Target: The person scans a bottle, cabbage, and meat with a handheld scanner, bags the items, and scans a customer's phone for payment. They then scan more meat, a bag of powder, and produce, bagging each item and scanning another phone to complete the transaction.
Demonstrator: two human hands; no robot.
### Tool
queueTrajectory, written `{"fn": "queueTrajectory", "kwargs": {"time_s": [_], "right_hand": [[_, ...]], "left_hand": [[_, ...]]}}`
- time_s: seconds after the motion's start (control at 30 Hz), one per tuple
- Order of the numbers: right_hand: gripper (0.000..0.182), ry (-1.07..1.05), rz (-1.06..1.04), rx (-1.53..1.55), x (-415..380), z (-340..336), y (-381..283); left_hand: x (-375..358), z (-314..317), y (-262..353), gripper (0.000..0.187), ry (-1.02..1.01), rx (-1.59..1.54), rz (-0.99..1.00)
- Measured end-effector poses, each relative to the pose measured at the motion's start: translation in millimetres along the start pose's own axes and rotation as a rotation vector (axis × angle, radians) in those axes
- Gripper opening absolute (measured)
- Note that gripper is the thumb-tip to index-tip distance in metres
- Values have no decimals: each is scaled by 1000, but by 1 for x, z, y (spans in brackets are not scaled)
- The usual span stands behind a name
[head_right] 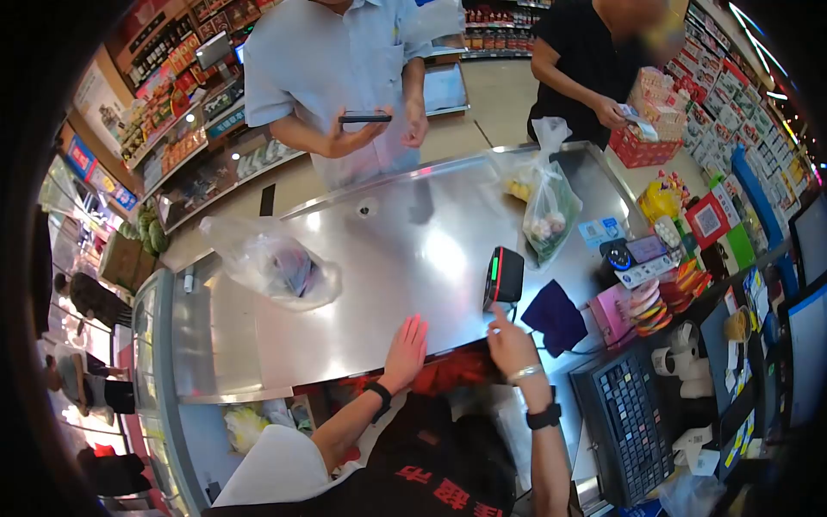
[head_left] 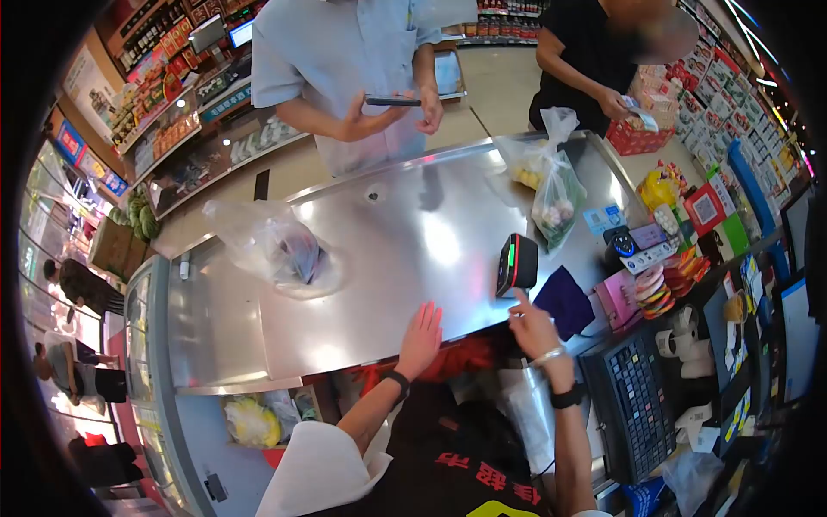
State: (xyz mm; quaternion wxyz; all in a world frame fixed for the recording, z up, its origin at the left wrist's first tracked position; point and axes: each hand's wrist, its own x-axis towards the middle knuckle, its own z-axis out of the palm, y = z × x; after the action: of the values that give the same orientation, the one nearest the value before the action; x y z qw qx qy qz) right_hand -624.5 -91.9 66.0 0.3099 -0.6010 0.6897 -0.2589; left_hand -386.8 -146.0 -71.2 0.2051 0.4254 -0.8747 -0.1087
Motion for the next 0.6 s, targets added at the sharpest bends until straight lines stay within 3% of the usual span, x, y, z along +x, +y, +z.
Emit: {"fn": "queueTrajectory", "kwargs": {"time_s": [0.03, 0.1, 0.17, 0.3, 0.33, 0.43, 0.6], "right_hand": [[64, -67, -41, -176, 11, 11, -1], [73, -298, 34, 166, 22, 19, -3], [76, -300, 160, 246, 33, 19, -9], [63, -161, 53, -118, 43, 33, 22], [58, -221, 152, 16, 41, 33, 21], [59, -304, 193, 100, 37, 44, 22], [56, -309, 262, 105, 32, 61, 34]], "left_hand": [[3, 1, 0, 44, 11, 13, -14], [3, 1, 3, 44, 27, 45, -53], [6, -2, 6, 42, 47, 58, -62], [4, 3, 4, 44, 24, 80, -64], [5, 3, 4, 44, 23, 87, -63], [4, 4, 5, 46, 8, 103, -73], [7, 5, 5, 44, 3, 132, -84]]}}
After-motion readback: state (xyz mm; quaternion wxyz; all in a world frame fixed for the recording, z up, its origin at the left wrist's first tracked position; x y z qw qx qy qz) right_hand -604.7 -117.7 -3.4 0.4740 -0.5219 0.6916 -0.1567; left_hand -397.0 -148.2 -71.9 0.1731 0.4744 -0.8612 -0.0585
